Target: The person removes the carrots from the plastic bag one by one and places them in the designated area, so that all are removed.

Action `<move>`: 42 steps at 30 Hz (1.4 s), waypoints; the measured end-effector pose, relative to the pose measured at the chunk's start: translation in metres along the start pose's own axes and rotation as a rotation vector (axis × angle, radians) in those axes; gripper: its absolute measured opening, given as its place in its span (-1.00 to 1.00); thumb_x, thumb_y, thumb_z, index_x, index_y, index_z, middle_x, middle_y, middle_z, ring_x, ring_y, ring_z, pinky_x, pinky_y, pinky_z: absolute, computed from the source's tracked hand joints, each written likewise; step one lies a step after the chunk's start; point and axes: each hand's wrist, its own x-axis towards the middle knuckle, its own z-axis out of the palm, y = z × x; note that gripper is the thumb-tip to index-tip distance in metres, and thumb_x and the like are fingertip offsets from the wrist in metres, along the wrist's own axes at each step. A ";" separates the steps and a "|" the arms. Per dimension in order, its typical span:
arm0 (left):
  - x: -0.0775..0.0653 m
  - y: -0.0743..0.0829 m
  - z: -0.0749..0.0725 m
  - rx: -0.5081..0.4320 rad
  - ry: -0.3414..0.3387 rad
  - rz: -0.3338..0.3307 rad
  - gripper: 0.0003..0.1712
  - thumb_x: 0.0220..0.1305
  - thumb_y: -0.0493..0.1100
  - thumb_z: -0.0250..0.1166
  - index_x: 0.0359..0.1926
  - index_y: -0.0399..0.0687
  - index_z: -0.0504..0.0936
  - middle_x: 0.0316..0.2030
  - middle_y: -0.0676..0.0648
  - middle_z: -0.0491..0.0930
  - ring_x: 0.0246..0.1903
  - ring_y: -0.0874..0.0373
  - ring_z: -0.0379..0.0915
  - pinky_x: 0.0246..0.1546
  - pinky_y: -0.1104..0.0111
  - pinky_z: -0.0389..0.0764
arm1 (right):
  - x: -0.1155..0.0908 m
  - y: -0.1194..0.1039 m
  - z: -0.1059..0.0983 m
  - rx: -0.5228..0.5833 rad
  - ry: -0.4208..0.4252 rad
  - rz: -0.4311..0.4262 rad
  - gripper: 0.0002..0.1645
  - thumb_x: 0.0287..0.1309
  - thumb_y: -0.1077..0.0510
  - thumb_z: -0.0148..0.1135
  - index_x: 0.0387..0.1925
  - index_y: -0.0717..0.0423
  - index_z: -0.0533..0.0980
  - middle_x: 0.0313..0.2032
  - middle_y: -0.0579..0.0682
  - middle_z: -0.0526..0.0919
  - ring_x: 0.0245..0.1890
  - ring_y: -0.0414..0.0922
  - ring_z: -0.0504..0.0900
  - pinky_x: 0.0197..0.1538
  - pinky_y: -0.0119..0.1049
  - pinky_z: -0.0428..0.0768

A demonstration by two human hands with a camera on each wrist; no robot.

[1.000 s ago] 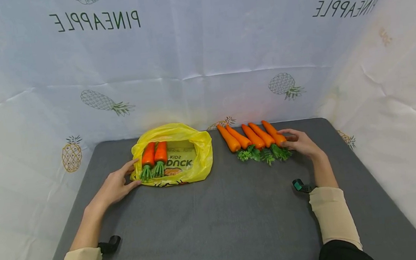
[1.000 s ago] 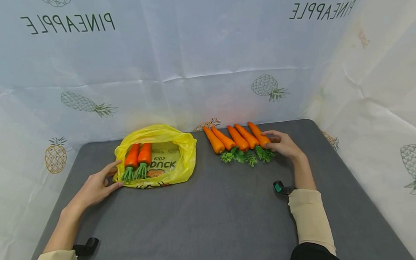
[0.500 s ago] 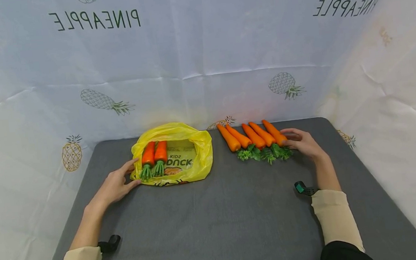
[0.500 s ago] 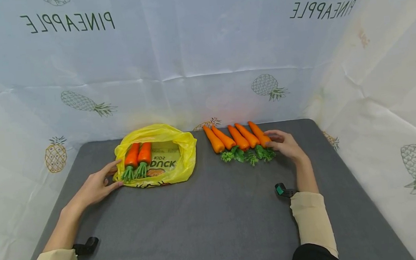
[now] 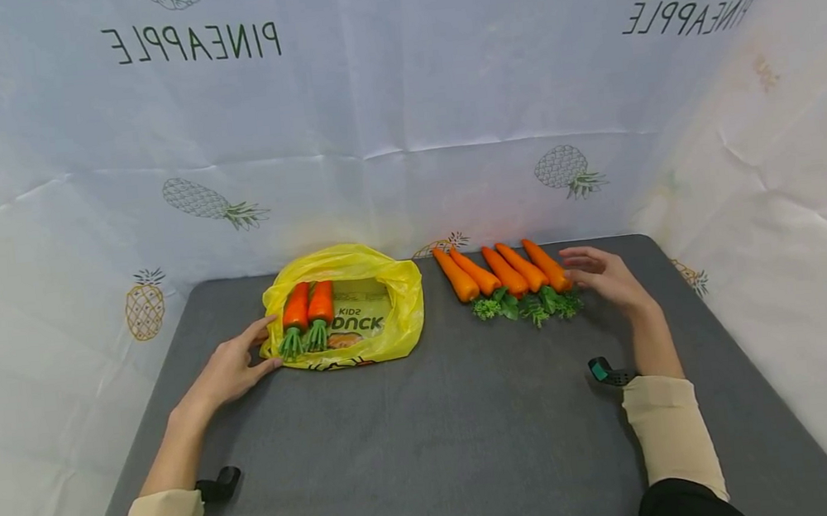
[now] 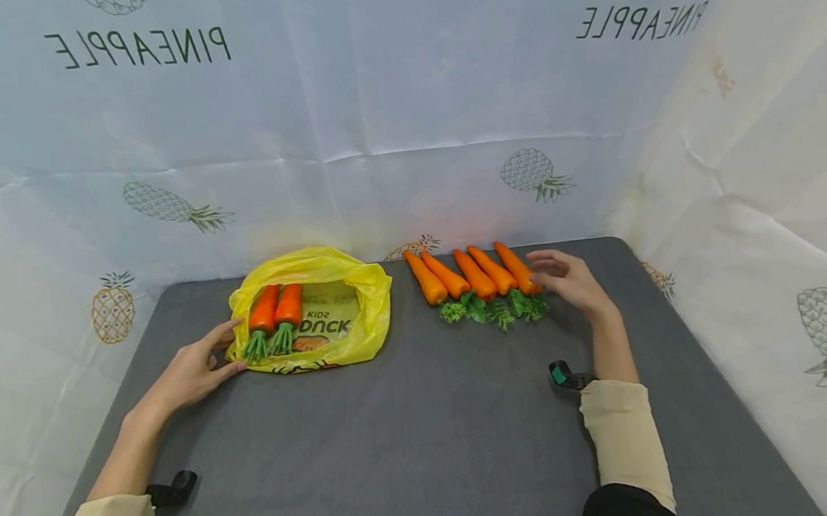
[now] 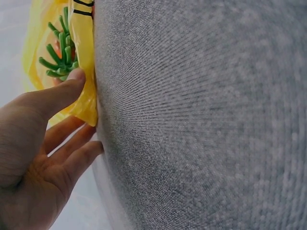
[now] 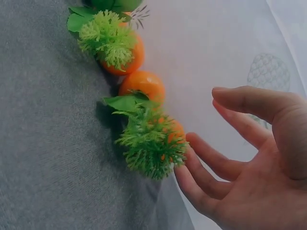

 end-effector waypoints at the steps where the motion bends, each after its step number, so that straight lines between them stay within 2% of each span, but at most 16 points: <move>1: 0.000 0.000 0.000 -0.001 0.000 -0.001 -0.12 0.44 -0.21 0.47 0.64 -0.24 0.26 0.30 -0.48 0.63 0.25 -0.41 0.65 0.10 -0.28 0.69 | 0.000 -0.001 0.000 0.001 0.000 -0.004 -0.37 0.62 0.00 0.23 0.57 0.08 0.40 0.53 0.35 0.43 0.07 -0.49 0.62 0.24 -0.19 0.70; 5: 0.001 0.000 0.000 -0.002 0.001 -0.005 -0.12 0.44 -0.21 0.48 0.64 -0.23 0.27 0.30 -0.47 0.63 0.25 -0.40 0.65 0.10 -0.28 0.69 | 0.000 -0.004 0.000 -0.005 0.000 -0.022 -0.38 0.62 -0.02 0.23 0.55 0.06 0.41 0.52 0.35 0.44 0.07 -0.54 0.60 0.24 -0.21 0.69; 9: 0.001 0.001 0.000 0.000 -0.002 -0.005 -0.12 0.45 -0.20 0.47 0.64 -0.22 0.26 0.31 -0.47 0.64 0.25 -0.40 0.65 0.11 -0.28 0.69 | -0.001 -0.008 0.000 -0.005 -0.002 -0.033 -0.37 0.63 -0.03 0.22 0.56 0.08 0.41 0.51 0.36 0.43 0.09 -0.58 0.56 0.22 -0.35 0.66; 12: 0.000 0.002 -0.001 0.004 -0.007 -0.009 -0.11 0.46 -0.18 0.47 0.65 -0.21 0.25 0.31 -0.47 0.63 0.25 -0.41 0.65 0.10 -0.28 0.68 | 0.000 -0.012 0.001 -0.014 -0.010 -0.035 -0.35 0.63 -0.03 0.22 0.57 0.11 0.39 0.52 0.35 0.43 0.14 -0.53 0.56 0.22 -0.39 0.63; 14: 0.000 0.002 -0.001 0.006 -0.009 -0.012 -0.11 0.46 -0.17 0.46 0.65 -0.21 0.25 0.32 -0.47 0.63 0.24 -0.41 0.65 0.10 -0.29 0.67 | 0.001 -0.015 0.002 -0.030 -0.016 -0.036 -0.33 0.63 -0.03 0.21 0.58 0.13 0.37 0.52 0.36 0.43 0.23 -0.38 0.59 0.27 -0.27 0.63; 16: 0.000 0.003 -0.002 0.008 -0.009 -0.014 -0.10 0.46 -0.16 0.46 0.66 -0.20 0.24 0.32 -0.47 0.63 0.24 -0.41 0.65 0.10 -0.29 0.67 | 0.001 -0.021 0.004 -0.031 -0.021 -0.039 -0.32 0.63 -0.02 0.22 0.59 0.15 0.36 0.53 0.35 0.43 0.33 -0.12 0.61 0.35 -0.05 0.62; 19: -0.001 0.003 -0.002 0.008 -0.005 -0.011 -0.11 0.46 -0.17 0.46 0.66 -0.20 0.24 0.32 -0.47 0.63 0.24 -0.41 0.65 0.10 -0.29 0.67 | 0.002 -0.029 0.009 -0.037 -0.030 -0.056 -0.31 0.63 0.02 0.23 0.59 0.20 0.34 0.53 0.38 0.42 0.46 0.24 0.52 0.45 0.29 0.50; 22: -0.001 0.002 -0.001 0.005 -0.001 -0.006 -0.11 0.46 -0.17 0.46 0.65 -0.21 0.25 0.32 -0.46 0.63 0.23 -0.41 0.66 0.09 -0.28 0.67 | 0.002 -0.037 0.015 -0.051 -0.038 -0.088 -0.34 0.61 0.07 0.24 0.56 0.23 0.37 0.51 0.40 0.43 0.48 0.38 0.46 0.47 0.40 0.44; 30: -0.003 0.002 0.001 0.000 0.004 -0.003 -0.12 0.46 -0.19 0.46 0.65 -0.21 0.26 0.32 -0.44 0.63 0.23 -0.39 0.66 0.07 -0.25 0.70 | 0.010 -0.056 0.035 -0.051 -0.048 -0.195 -0.46 0.57 0.22 0.26 0.48 0.20 0.47 0.47 0.38 0.49 0.43 0.41 0.51 0.43 0.37 0.51; 35: -0.002 0.002 0.001 0.003 0.005 -0.008 -0.12 0.46 -0.19 0.47 0.65 -0.20 0.26 0.32 -0.44 0.64 0.24 -0.39 0.66 0.07 -0.26 0.70 | 0.014 -0.070 0.047 -0.069 -0.048 -0.267 -0.48 0.58 0.19 0.26 0.45 0.21 0.49 0.41 0.33 0.56 0.39 0.43 0.54 0.41 0.35 0.52; 42: -0.001 0.003 0.001 0.006 0.004 -0.010 -0.11 0.45 -0.18 0.47 0.65 -0.20 0.26 0.32 -0.44 0.63 0.23 -0.38 0.67 0.07 -0.25 0.70 | 0.020 -0.089 0.067 -0.005 -0.090 -0.309 -0.47 0.54 0.21 0.30 0.44 0.20 0.51 0.41 0.30 0.57 0.39 0.40 0.54 0.42 0.32 0.53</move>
